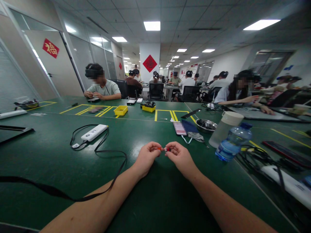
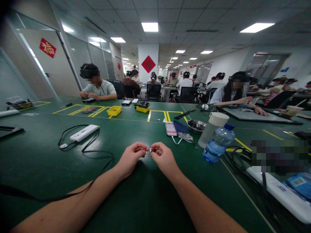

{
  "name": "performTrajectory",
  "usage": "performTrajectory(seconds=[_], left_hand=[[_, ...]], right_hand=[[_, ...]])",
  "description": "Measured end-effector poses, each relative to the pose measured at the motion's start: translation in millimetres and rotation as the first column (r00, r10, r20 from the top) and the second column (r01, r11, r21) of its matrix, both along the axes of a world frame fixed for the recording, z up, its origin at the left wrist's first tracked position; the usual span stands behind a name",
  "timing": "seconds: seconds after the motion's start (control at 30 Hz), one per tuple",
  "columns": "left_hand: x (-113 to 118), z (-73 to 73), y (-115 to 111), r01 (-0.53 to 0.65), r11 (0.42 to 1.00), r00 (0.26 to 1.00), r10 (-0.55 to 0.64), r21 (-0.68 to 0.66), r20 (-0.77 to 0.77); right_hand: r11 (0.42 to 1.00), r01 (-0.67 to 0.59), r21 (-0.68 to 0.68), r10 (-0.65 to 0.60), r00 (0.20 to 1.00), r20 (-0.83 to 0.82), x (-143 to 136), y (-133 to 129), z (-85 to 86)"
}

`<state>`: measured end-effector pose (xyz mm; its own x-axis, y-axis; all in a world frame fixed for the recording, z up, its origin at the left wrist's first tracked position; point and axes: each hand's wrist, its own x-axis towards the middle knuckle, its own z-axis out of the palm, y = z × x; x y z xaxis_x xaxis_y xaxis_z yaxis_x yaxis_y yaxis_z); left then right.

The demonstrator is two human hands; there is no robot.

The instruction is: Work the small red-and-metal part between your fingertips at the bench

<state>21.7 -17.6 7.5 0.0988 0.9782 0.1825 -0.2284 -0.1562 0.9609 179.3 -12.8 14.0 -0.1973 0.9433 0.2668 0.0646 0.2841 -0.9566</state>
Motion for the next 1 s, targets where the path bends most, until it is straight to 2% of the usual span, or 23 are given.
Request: performTrajectory(seconds=[0.27, 0.6, 1.0], left_hand=[[0.1, -3.9, 1.1, 0.001, 1.000, 0.999, 0.000, -0.012, 0.035], [-1.2, -5.0, -0.2, 0.008, 0.993, 0.987, 0.011, 0.116, -0.160], [-0.8, -7.0, 1.8, 0.003, 0.990, 0.976, 0.028, 0.140, -0.218]], right_hand=[[0.995, -0.011, -0.094, 0.004, 0.996, -0.084, 1.3, 0.1, -0.8], [0.999, -0.037, -0.014, 0.037, 0.999, -0.001, -0.4, -0.8, -0.1], [0.999, -0.054, 0.002, 0.054, 0.998, -0.040, 0.9, -1.7, 0.4]])
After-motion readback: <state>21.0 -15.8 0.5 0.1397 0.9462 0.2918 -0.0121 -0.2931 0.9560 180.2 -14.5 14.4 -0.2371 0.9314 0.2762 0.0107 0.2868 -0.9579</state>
